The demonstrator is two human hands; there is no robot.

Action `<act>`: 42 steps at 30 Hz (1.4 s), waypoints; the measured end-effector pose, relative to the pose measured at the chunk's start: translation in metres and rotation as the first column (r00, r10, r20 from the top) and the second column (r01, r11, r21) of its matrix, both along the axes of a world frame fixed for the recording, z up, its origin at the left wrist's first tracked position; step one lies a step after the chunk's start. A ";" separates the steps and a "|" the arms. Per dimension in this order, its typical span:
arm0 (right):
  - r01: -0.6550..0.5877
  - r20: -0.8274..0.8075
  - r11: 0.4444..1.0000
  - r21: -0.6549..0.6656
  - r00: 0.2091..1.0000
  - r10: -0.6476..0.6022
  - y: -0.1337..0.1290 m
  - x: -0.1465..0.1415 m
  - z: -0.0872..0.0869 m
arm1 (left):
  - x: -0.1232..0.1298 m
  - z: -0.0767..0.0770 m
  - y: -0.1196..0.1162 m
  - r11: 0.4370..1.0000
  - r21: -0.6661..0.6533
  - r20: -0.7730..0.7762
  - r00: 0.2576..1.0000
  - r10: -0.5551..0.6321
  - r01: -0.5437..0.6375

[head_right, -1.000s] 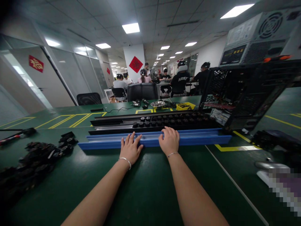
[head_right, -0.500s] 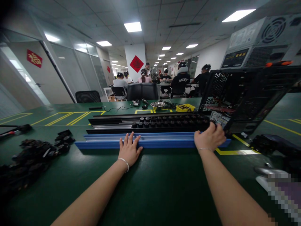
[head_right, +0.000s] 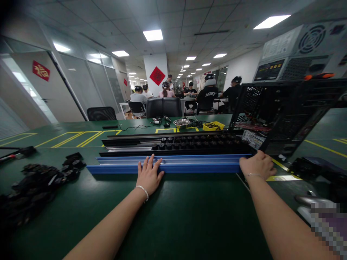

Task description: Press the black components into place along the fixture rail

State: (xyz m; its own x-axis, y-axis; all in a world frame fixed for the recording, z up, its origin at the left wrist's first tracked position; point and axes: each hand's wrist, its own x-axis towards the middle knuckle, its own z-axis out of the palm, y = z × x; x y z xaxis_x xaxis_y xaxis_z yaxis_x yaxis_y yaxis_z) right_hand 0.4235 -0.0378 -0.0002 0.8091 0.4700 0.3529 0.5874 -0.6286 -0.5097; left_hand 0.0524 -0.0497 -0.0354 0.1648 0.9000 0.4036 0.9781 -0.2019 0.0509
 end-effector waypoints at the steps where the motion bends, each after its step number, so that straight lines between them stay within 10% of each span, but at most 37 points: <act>1: -0.004 0.007 1.000 -0.010 1.000 0.005 0.000 0.000 0.001 | 0.000 0.000 0.000 1.000 -0.002 0.000 1.000 0.001 -0.001; 25: -0.198 0.153 0.948 -0.249 0.958 0.240 -0.001 -0.014 0.006 | 0.001 0.003 -0.002 1.000 -0.002 -0.012 1.000 0.004 -0.004; 42: -0.139 0.070 0.975 -0.175 0.986 0.154 -0.004 -0.032 0.006 | 0.001 0.004 -0.002 1.000 -0.012 0.004 1.000 -0.009 0.009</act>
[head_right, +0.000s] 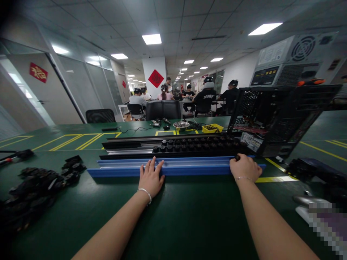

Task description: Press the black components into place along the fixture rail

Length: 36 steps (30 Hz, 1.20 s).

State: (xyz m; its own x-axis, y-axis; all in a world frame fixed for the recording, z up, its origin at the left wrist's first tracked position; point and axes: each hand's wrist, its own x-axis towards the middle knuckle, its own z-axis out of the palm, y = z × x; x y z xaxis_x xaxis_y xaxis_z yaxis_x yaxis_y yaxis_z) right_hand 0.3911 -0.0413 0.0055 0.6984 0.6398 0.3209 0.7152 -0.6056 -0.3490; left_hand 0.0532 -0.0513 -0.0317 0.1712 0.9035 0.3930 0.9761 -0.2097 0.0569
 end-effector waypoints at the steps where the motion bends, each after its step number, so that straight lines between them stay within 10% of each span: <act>1: -0.005 0.007 1.000 0.007 1.000 0.005 0.000 0.000 0.000 | 0.000 0.000 0.000 1.000 0.002 0.001 1.000 0.000 0.000; 36: -0.120 0.095 0.992 0.035 0.989 0.116 0.004 -0.024 -0.004 | 0.001 0.002 -0.001 1.000 -0.019 0.003 1.000 -0.002 0.002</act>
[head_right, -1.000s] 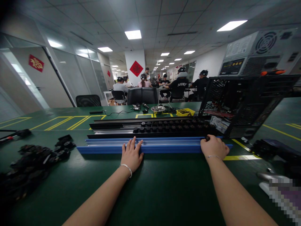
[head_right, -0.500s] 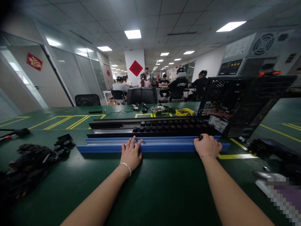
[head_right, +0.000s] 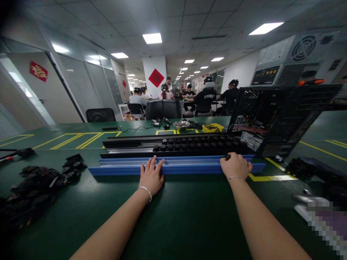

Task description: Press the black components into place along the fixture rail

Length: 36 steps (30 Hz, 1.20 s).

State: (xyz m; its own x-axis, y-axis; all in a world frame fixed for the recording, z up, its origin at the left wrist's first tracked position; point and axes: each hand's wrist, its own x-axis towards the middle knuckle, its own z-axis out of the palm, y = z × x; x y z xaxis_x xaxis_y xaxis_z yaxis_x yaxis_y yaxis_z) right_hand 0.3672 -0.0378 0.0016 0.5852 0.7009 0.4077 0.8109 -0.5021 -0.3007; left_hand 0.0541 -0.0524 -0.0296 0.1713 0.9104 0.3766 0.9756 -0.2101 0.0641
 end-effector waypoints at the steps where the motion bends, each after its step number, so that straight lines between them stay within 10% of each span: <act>1: 0.000 -0.005 1.000 0.001 1.000 0.000 0.000 -0.001 0.000 | 0.000 0.000 0.000 1.000 0.003 0.000 1.000 -0.001 0.001; 36: -0.053 -0.012 0.988 0.148 0.998 0.055 0.006 -0.057 -0.017 | -0.001 0.000 0.000 1.000 0.001 -0.007 1.000 -0.008 0.008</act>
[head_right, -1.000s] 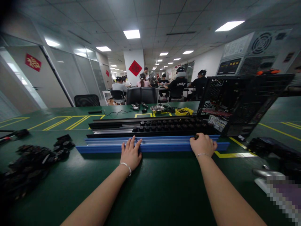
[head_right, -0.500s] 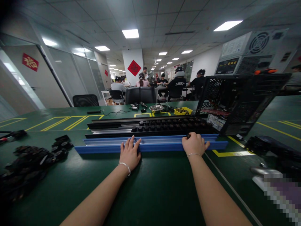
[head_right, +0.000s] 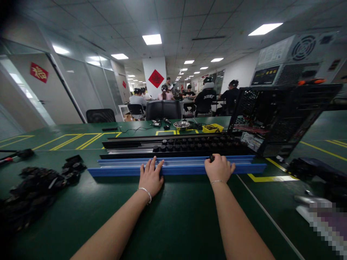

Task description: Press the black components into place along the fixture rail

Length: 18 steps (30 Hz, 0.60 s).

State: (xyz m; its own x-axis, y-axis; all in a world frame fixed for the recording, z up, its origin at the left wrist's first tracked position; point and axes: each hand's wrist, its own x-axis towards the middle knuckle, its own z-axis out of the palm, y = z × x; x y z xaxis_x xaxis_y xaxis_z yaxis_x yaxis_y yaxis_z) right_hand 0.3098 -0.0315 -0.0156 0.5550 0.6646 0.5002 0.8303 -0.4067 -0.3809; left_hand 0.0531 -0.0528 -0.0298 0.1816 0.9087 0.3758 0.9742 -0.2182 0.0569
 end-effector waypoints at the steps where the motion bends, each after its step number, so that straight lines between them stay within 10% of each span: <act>1: -0.014 0.004 1.000 0.007 1.000 0.014 0.000 -0.001 -0.001 | 0.000 0.000 0.000 1.000 0.001 0.001 1.000 0.000 0.000; 18: -0.157 0.040 0.987 0.044 0.987 0.155 -0.001 -0.023 -0.003 | -0.001 -0.002 0.001 1.000 0.008 -0.001 1.000 -0.005 0.005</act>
State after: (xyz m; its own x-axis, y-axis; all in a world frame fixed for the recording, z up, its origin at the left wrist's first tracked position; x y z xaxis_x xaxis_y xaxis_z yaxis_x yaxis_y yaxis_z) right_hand 0.2864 -0.0321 -0.0186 0.4277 0.7168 0.5507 0.8956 -0.2537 -0.3653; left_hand 0.0521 -0.0515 -0.0316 0.1863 0.9049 0.3827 0.9732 -0.2234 0.0544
